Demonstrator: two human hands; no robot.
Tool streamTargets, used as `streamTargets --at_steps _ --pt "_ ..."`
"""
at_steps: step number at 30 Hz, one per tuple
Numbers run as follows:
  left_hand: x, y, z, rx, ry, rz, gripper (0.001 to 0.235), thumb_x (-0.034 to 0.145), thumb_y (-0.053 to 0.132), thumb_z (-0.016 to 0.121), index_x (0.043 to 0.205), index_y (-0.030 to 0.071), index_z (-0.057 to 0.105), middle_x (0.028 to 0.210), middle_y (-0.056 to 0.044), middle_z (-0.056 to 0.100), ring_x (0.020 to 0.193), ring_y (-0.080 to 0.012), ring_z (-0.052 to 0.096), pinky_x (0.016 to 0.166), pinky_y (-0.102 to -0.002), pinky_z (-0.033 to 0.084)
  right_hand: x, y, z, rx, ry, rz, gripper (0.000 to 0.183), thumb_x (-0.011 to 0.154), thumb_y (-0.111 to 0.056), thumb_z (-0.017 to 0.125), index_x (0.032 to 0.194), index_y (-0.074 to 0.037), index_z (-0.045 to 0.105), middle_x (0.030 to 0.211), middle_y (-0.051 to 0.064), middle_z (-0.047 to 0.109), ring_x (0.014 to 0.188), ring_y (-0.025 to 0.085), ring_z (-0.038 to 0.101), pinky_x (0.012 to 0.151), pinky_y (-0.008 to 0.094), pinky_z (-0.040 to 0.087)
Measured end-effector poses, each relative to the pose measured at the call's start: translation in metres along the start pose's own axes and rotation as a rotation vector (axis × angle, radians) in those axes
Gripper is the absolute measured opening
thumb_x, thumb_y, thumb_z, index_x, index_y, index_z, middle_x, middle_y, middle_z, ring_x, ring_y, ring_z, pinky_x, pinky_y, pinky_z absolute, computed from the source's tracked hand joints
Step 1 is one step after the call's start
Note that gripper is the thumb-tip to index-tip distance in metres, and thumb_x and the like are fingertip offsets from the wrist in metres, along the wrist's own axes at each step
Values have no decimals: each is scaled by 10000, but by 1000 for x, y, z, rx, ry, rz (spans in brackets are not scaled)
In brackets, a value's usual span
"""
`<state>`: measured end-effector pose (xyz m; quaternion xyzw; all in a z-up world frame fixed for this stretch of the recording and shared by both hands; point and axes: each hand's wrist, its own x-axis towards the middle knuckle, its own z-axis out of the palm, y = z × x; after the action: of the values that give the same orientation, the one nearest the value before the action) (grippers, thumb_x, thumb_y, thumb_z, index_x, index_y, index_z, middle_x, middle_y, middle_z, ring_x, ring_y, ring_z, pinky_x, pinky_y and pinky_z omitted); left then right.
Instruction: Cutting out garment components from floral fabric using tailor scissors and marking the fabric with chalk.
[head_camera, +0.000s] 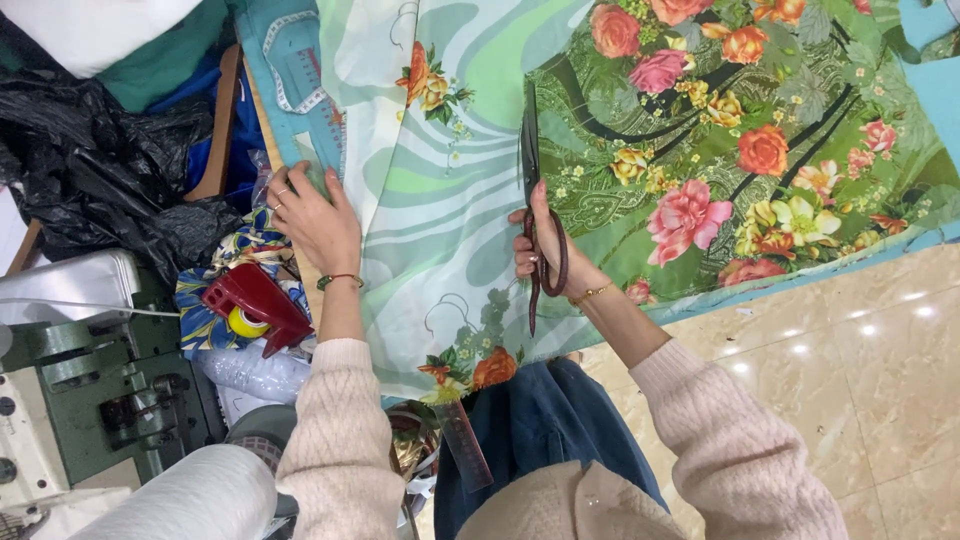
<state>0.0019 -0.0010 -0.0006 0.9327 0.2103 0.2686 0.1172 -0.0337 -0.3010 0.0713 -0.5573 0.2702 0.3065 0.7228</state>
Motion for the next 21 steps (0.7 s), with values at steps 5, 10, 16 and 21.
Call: streamTargets --at_steps 5,10,16,21 --pt "0 -1 1 -4 -6 -2 278 1033 337 664 1228 159 576 1260 -70 512 1215 -298 500 950 -505 473 12 -1 -1 5 9 -22 791 859 -876 362 1105 -129 456 701 -94 220 457 7 255 367 149 297" --pt "1 1 -1 -7 -3 -1 272 1034 336 657 1226 161 575 1260 -72 510 1222 -298 495 950 -503 468 18 -5 4 13 18 -18 848 823 -904 345 1140 -126 463 700 -75 248 455 21 276 365 166 298" --pt "0 1 -1 -7 -1 -7 271 1033 332 658 1228 162 573 1261 -70 510 1219 -296 498 947 -499 473 28 -10 4 21 -5 -36 833 832 -898 332 1130 -131 469 706 -71 238 463 22 263 368 164 287" --pt "0 1 -1 -11 -12 -10 273 1032 332 654 1227 160 570 1258 -75 509 1213 -303 499 944 -501 471 33 -8 3 48 -18 -41 803 835 -894 349 1090 -142 472 695 -82 215 458 16 247 364 164 292"
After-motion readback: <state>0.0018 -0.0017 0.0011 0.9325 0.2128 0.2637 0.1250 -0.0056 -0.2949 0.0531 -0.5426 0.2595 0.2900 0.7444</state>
